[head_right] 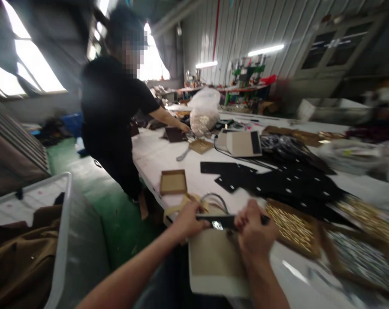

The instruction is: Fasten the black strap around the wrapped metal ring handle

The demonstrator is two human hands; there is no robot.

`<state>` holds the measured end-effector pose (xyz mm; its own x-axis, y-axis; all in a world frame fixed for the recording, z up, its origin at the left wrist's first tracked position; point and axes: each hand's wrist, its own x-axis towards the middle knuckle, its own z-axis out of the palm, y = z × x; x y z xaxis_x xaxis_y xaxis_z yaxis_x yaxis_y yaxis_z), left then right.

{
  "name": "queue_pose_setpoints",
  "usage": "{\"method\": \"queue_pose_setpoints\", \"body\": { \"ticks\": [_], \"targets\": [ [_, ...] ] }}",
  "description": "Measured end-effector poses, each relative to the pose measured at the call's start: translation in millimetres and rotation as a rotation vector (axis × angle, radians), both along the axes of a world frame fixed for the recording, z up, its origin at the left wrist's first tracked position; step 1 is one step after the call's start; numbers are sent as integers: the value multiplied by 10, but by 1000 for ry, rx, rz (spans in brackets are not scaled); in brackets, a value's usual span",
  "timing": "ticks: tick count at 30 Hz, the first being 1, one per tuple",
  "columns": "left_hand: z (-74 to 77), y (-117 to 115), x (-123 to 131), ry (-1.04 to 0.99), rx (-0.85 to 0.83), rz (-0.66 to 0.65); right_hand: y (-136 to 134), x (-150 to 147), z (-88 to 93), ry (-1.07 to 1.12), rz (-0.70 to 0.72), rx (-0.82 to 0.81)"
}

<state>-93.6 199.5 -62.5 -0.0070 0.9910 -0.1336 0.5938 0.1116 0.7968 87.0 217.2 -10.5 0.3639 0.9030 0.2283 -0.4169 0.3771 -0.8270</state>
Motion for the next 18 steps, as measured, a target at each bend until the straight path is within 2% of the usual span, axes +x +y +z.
{"method": "queue_pose_setpoints", "body": {
  "ticks": [3,6,12,18],
  "targets": [
    [-138,47,-95,-61,24,-12,-77,97,-178,-124,-7,-41],
    [-260,36,-96,-137,27,-9,-53,-43,-253,-248,9,-31],
    [-222,30,-68,-84,6,19,-57,-344,-240,-413,-5,1],
    [-229,36,-75,-126,16,18,31,-472,-312,-476,43,-114]
  ]
}}
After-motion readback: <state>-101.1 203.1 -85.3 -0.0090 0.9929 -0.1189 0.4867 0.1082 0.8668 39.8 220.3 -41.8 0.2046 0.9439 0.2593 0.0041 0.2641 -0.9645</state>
